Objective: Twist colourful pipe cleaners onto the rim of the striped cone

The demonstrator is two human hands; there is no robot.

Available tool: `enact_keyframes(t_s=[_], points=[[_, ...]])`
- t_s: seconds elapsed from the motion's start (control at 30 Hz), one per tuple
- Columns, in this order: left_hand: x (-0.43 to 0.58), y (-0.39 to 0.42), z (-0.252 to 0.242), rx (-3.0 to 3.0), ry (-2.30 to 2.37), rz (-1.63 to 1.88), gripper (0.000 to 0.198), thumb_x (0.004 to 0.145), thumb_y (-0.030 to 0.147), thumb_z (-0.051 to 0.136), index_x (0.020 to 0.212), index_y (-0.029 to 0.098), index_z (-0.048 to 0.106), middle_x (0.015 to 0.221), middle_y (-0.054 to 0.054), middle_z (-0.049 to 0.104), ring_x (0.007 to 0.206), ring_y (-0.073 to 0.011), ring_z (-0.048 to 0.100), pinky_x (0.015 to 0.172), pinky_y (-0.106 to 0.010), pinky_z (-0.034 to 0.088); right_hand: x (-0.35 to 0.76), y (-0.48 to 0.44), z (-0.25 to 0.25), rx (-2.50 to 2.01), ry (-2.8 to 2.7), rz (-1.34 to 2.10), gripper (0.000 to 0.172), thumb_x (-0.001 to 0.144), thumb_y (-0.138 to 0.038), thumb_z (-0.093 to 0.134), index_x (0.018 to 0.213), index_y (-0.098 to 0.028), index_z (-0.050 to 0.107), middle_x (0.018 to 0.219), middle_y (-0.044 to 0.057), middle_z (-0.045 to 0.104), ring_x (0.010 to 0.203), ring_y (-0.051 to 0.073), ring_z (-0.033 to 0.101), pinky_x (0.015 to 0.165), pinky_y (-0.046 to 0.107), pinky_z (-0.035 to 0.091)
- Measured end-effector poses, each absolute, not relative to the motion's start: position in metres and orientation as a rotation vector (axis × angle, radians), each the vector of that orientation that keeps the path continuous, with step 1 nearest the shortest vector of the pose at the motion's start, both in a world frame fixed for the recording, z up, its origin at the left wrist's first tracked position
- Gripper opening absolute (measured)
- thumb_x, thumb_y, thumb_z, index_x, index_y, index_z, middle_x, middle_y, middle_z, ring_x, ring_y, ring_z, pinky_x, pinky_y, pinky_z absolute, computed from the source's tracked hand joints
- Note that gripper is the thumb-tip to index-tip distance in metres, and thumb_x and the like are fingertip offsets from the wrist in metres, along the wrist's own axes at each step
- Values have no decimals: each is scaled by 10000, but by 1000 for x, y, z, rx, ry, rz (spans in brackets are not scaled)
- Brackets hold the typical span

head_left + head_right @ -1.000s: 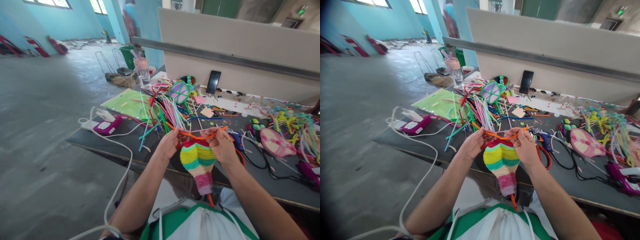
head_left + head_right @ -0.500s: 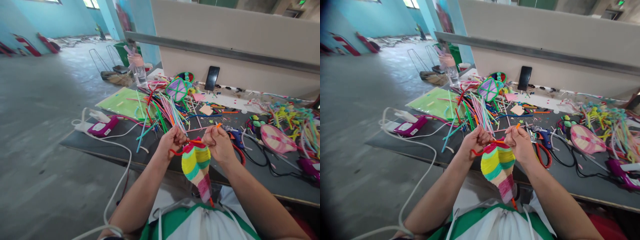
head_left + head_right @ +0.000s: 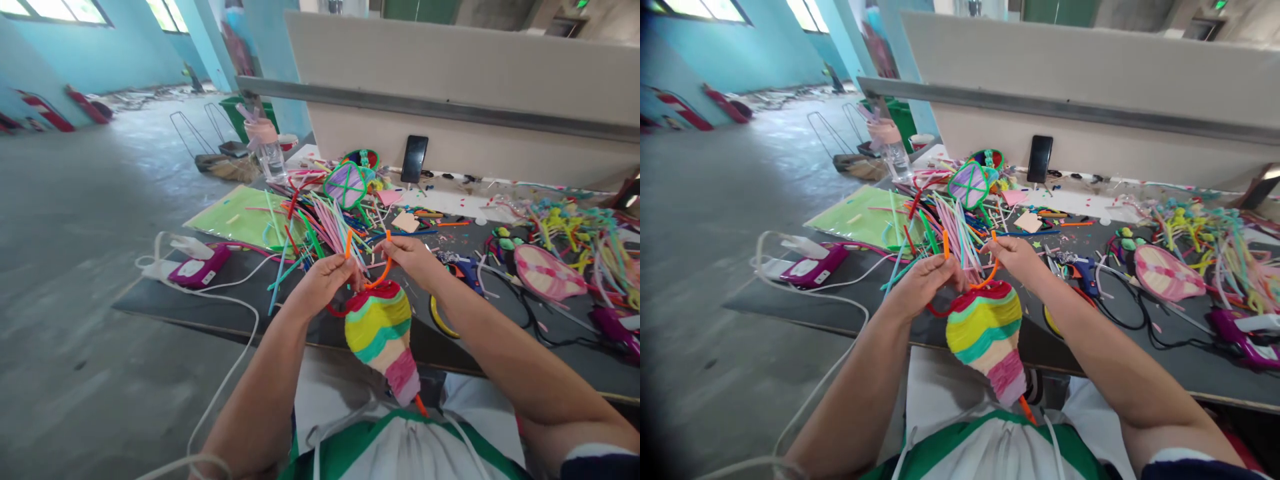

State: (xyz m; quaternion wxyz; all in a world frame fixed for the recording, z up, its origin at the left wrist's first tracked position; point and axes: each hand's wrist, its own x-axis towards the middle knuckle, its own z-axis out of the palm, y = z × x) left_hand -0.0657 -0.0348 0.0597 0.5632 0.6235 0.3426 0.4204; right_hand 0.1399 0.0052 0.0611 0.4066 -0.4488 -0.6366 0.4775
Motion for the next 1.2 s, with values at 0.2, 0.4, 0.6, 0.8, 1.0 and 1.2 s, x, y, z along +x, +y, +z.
enact_keyframes(t_s=[0.2, 0.4, 0.6, 0.8, 1.0, 1.2], points=[[-54, -66, 81, 2068, 1032, 726, 280, 912, 285, 423, 708, 152, 561, 651, 2, 545, 603, -96, 487, 601, -209, 388, 129, 36, 70, -1407, -1564, 1643, 310, 887, -361, 519, 671, -150, 589, 433, -27, 541, 318, 76, 438, 331, 186, 350], [-6, -91, 72, 2550, 1130, 547, 156, 859, 111, 413, 767, 170, 523, 772, -37, 562, 701, -146, 520, 646, -255, 407, 93, 41, 91, -1373, -1456, 1966, 314, 942, -204, 411, 676, -109, 551, 485, 20, 604, 374, 87, 534, 406, 198, 479], [12, -80, 48, 2572, 1185, 336, 211, 826, 72, 402, 838, 140, 602, 882, -122, 622, 867, -229, 575, 820, -363, 457, 54, 38, 84, -1268, -1726, 1994, 278, 926, -188, 449, 676, -109, 542, 487, 22, 611, 389, 85, 556, 489, 217, 538], [-47, -77, 36, 2483, 1035, 576, 351, 839, 148, 469, 1170, 178, 582, 1220, -128, 586, 1198, -253, 489, 1079, -440, 314, 90, 46, 68, -1016, -1804, 1838, 492, 842, -222, 581, 1295, -167, 396, 785, 42, 707, 585, 130, 646, 586, 271, 551], [-99, -75, 35, 1984, 1426, 1008, 256, 854, 257, 494, 1059, 173, 623, 1038, -83, 673, 947, -193, 625, 836, -312, 499, 137, 5, 40, -1013, -2267, 695, 438, 813, -100, 511, 1245, -173, 513, 973, 74, 689, 868, 175, 633, 803, 323, 474], [-66, -79, 34, 1950, 1456, 930, 103, 803, 227, 573, 820, 179, 663, 826, -21, 690, 778, -152, 626, 730, -244, 471, 118, -43, 21, -887, -2449, 293, 381, 784, -189, 610, 1164, -212, 592, 1164, 100, 617, 1114, 245, 529, 940, 412, 354]])
